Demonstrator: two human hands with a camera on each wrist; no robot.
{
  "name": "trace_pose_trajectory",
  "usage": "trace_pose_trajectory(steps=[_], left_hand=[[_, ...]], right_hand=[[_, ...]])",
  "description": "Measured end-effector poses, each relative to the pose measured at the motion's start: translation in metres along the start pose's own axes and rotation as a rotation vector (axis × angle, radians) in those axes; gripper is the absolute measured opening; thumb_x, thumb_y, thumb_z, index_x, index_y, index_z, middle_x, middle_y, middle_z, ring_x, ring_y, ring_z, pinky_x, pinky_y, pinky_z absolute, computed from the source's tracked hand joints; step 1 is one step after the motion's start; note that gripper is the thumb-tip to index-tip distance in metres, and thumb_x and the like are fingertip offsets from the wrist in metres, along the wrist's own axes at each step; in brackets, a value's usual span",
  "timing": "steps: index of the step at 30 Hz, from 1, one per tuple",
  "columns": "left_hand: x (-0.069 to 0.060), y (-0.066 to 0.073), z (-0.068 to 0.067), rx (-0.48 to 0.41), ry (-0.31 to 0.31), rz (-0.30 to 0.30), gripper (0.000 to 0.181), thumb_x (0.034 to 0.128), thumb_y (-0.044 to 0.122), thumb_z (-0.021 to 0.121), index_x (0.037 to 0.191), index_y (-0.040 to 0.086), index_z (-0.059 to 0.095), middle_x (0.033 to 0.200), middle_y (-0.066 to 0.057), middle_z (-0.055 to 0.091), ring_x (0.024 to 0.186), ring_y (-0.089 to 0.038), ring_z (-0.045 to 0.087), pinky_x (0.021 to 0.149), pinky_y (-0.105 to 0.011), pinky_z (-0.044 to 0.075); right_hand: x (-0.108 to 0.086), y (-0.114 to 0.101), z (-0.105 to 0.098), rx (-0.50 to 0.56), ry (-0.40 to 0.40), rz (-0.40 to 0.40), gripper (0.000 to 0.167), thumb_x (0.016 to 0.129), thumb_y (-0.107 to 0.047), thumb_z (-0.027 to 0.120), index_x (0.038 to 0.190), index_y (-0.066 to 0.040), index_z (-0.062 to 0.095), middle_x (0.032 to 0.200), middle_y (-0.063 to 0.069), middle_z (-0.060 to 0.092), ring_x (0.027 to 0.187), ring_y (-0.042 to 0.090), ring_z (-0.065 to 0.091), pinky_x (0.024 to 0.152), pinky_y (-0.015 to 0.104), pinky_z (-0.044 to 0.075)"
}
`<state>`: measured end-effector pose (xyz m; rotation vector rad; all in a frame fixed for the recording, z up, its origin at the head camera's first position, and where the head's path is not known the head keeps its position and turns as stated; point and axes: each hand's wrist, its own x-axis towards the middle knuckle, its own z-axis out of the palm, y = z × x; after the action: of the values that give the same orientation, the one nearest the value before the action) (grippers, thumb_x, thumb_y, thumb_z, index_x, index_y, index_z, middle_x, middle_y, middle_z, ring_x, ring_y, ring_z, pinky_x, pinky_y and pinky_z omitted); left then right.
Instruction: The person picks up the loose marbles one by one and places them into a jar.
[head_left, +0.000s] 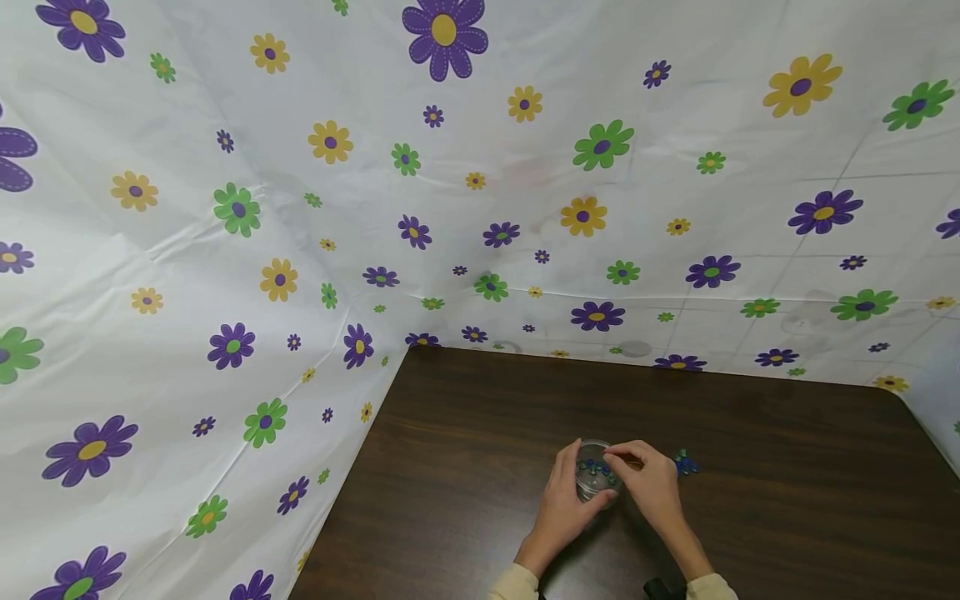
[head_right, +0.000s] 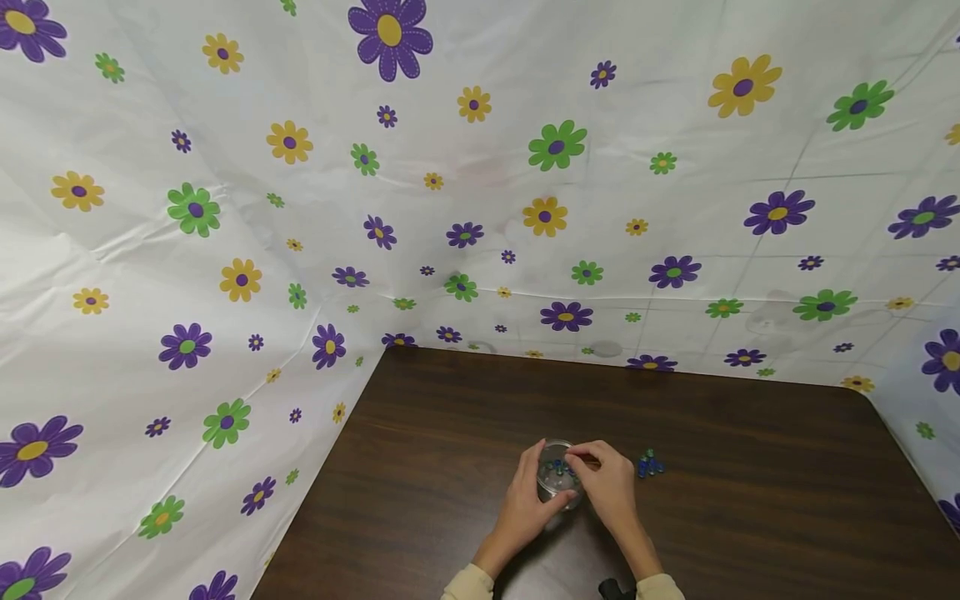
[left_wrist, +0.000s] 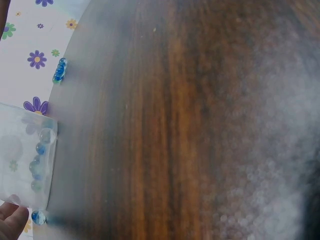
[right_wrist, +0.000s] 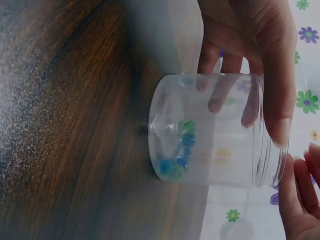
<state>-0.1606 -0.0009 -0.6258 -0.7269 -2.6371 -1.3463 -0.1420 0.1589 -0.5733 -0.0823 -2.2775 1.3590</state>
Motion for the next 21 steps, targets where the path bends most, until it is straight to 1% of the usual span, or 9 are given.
trace_pose_trajectory(steps=[4, 7, 13, 21], left_hand=[[0.000, -0.001, 0.001, 0.003, 0.015, 0.024, 0.085, 0.0940, 0.042, 0.076, 0.160, 0.014, 0.031, 0.153, -0.007, 0.046, 0.132, -0.025, 0.054, 0.102, -0.048, 0.050], [0.000, -0.002, 0.002, 0.004, 0.019, 0.027, 0.085, 0.0940, 0.043, 0.076, 0.160, 0.014, 0.031, 0.153, -0.007, 0.046, 0.132, -0.026, 0.054, 0.101, -0.048, 0.051], [-0.001, -0.001, 0.002, -0.002, 0.008, 0.005, 0.086, 0.0946, 0.049, 0.073, 0.161, 0.016, 0.030, 0.155, -0.005, 0.044, 0.135, -0.026, 0.052, 0.103, -0.049, 0.050], [-0.001, 0.001, 0.001, -0.005, 0.008, -0.019, 0.086, 0.0938, 0.051, 0.074, 0.161, 0.018, 0.031, 0.155, -0.004, 0.045, 0.135, -0.025, 0.052, 0.103, -0.048, 0.050]], right_hand=[[0.001, 0.004, -0.004, -0.015, 0.077, -0.017, 0.010, 0.086, 0.002, 0.081, 0.091, -0.006, 0.080, 0.089, 0.007, 0.076, 0.079, -0.001, 0.063, 0.071, 0.007, 0.047], [0.003, 0.007, -0.011, -0.044, 0.101, 0.007, 0.008, 0.087, 0.001, 0.081, 0.093, -0.005, 0.079, 0.090, 0.008, 0.076, 0.077, -0.004, 0.061, 0.070, 0.007, 0.045], [0.004, 0.016, -0.024, -0.085, 0.113, 0.071, 0.007, 0.088, -0.001, 0.081, 0.093, -0.004, 0.080, 0.090, 0.009, 0.077, 0.075, -0.007, 0.059, 0.068, 0.008, 0.044], [0.004, 0.023, -0.038, -0.087, 0.122, 0.110, 0.005, 0.088, -0.003, 0.082, 0.092, -0.002, 0.079, 0.088, 0.011, 0.077, 0.073, -0.011, 0.059, 0.064, 0.009, 0.045]])
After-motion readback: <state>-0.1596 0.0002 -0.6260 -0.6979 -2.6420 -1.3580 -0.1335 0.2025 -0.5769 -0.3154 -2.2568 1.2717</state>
